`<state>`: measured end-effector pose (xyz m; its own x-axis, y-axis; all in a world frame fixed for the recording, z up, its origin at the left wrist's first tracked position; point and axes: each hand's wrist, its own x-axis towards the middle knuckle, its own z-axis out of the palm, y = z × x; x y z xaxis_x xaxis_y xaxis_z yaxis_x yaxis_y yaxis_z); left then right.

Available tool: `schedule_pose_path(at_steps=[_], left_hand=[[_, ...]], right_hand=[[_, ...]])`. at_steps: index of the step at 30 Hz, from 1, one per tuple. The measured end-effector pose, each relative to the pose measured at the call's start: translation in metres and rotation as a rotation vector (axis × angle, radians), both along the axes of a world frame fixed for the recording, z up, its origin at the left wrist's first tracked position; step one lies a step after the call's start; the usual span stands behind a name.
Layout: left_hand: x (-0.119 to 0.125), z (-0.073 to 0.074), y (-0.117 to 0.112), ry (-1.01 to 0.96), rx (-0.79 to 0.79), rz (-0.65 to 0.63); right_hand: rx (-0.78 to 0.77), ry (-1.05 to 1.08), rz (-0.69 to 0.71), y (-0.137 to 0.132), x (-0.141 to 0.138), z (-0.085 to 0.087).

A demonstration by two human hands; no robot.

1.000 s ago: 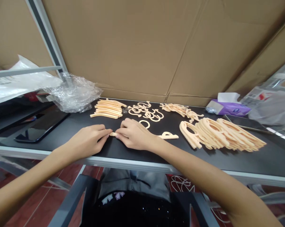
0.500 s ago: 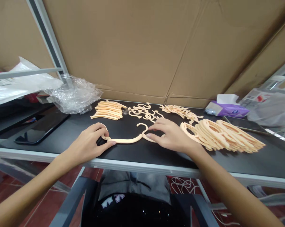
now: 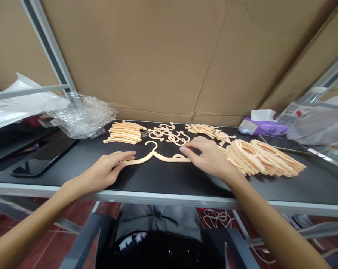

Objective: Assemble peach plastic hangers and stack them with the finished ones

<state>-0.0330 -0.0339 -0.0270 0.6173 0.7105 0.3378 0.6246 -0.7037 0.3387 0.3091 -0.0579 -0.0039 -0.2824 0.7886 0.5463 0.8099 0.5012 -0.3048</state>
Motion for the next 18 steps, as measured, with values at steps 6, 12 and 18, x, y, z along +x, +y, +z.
schedule_pose_path(at_steps=[6,12,18], left_hand=[[0.006,0.000,0.006,0.016,0.096,-0.052],[0.015,0.002,0.005,0.038,0.244,-0.066],[0.034,0.009,-0.001,0.124,0.220,-0.005]], right_hand=[[-0.237,-0.067,0.055,-0.004,-0.001,0.002],[-0.290,-0.085,0.175,-0.003,0.000,-0.001],[-0.302,-0.075,0.235,0.001,-0.001,-0.004]])
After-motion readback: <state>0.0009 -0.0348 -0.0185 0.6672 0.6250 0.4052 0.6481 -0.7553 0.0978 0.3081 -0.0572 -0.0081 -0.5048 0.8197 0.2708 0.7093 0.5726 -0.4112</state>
